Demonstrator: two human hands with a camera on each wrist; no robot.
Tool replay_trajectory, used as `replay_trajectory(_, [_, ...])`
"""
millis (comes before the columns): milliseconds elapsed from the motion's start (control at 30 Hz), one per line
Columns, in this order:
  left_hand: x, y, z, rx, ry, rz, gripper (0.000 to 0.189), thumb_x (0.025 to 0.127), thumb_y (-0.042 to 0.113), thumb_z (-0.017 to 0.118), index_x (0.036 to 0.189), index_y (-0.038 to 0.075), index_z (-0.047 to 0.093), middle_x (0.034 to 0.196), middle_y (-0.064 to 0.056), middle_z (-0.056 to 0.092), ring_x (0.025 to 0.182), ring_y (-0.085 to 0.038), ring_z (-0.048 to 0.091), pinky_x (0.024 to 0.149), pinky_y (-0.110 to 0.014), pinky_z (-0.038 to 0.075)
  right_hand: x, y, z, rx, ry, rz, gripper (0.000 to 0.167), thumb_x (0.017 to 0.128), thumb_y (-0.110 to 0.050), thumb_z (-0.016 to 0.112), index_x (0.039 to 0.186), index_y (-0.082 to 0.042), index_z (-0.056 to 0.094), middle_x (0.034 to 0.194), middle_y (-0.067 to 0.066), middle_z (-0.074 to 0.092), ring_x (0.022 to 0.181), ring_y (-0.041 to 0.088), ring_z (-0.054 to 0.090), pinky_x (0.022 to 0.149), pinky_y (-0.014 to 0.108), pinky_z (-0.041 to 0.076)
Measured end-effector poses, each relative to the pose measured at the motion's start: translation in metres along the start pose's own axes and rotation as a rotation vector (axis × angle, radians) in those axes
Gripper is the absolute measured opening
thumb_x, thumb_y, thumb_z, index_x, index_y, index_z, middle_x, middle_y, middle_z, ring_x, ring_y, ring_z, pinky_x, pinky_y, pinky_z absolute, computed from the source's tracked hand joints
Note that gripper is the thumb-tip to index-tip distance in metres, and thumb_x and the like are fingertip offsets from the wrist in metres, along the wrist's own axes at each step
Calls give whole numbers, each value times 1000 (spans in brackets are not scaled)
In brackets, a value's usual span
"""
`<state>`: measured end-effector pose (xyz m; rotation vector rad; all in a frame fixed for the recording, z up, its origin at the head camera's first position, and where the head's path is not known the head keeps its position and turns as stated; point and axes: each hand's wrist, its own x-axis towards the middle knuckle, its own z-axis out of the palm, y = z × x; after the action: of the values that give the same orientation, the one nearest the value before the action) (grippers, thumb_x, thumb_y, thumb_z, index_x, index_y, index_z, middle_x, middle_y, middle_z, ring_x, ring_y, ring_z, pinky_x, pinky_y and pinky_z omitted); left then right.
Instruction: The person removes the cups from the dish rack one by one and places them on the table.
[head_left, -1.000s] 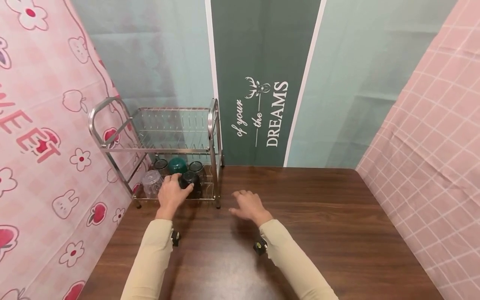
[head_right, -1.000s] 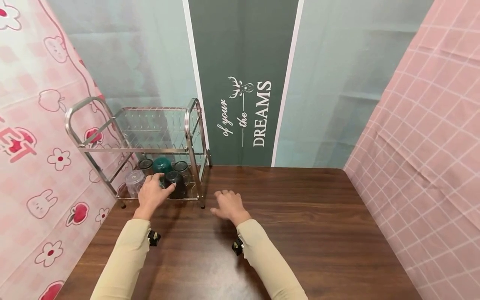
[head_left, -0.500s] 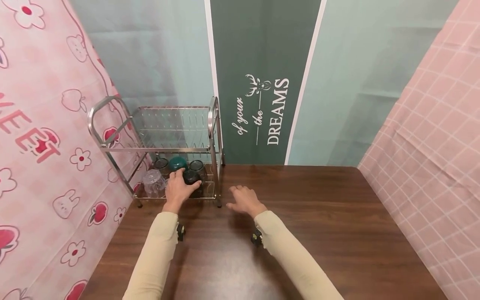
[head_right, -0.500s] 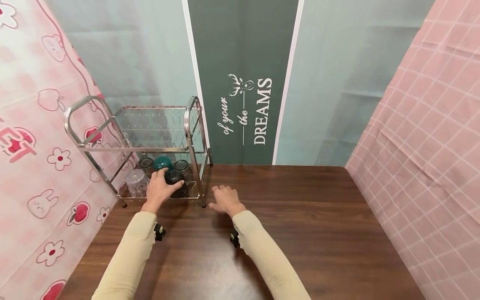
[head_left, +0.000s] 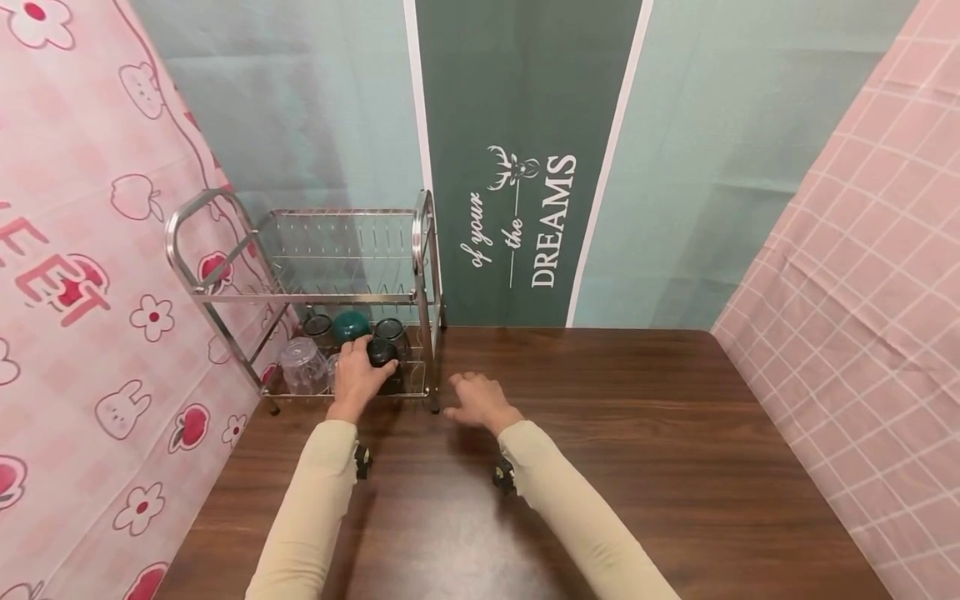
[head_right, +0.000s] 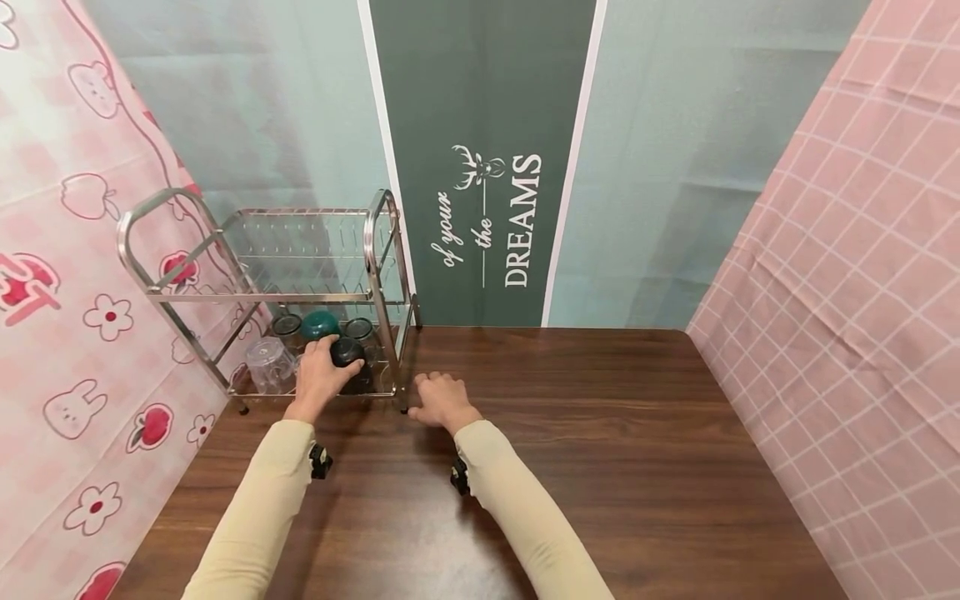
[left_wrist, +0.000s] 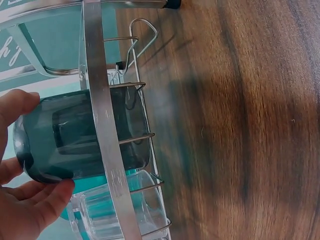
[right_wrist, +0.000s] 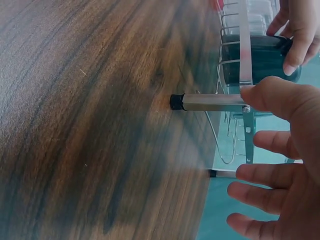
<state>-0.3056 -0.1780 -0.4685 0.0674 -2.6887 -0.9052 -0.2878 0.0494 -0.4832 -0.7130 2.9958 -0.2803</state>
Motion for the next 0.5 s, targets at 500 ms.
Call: replay_trajectory(500, [1, 18, -20, -14, 33, -5, 68, 75, 31, 75, 129, -1, 49, 119, -26, 47, 107, -43, 47, 89, -54, 37, -4, -5, -25, 3, 15, -31, 60, 79, -45, 67, 127, -10, 55, 120, 11, 57, 103, 29, 57, 79, 48, 45])
